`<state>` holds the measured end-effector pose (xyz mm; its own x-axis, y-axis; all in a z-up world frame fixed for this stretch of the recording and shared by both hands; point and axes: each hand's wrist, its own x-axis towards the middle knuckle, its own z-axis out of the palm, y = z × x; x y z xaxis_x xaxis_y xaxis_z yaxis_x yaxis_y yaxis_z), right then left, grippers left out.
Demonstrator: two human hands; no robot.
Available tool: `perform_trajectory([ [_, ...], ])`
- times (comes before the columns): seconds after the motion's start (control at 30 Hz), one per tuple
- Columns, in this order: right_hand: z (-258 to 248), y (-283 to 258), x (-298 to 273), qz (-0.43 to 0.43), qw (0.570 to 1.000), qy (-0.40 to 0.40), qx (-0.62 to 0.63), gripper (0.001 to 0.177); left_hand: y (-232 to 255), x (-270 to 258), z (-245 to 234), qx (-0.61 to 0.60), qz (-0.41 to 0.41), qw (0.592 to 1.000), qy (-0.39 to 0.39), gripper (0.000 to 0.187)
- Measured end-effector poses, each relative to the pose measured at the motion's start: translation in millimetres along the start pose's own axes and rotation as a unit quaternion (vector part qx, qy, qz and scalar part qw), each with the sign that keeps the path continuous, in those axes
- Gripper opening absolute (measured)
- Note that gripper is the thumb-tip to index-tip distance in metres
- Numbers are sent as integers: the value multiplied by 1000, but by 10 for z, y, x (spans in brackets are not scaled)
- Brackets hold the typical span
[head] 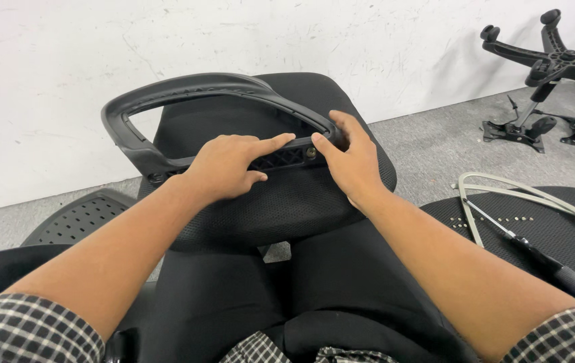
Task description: The person assembles an office chair by attaching the seat to the gas lift and base, then installing the backrest frame and a trim strip using a screwdriver. The person flips the chair upright and secures the backrest components.
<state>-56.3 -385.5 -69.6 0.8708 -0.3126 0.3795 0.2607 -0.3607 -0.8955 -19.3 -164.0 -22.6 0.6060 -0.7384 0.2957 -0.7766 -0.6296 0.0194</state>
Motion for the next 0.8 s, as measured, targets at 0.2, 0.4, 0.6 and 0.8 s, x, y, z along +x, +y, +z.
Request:
perform_trajectory([
  [0.2, -113, -46, -76, -48, 987, -45, -144, 50, -8, -34, 88, -12, -14, 1000, 25, 76],
  [0.4, -86, 60, -34, -194, 956, -64, -209, 42, 38, -148, 283, 53, 12, 984, 172, 58],
  [0.6, -128, 78, 6, -159, 954, -96, -237, 38, -53, -223, 336, 48, -2, 980, 193, 49],
  [0.8, -62, 116, 20, -170, 956, -46, -234, 46, -169, -368, 313, 62, -86, 977, 185, 48],
])
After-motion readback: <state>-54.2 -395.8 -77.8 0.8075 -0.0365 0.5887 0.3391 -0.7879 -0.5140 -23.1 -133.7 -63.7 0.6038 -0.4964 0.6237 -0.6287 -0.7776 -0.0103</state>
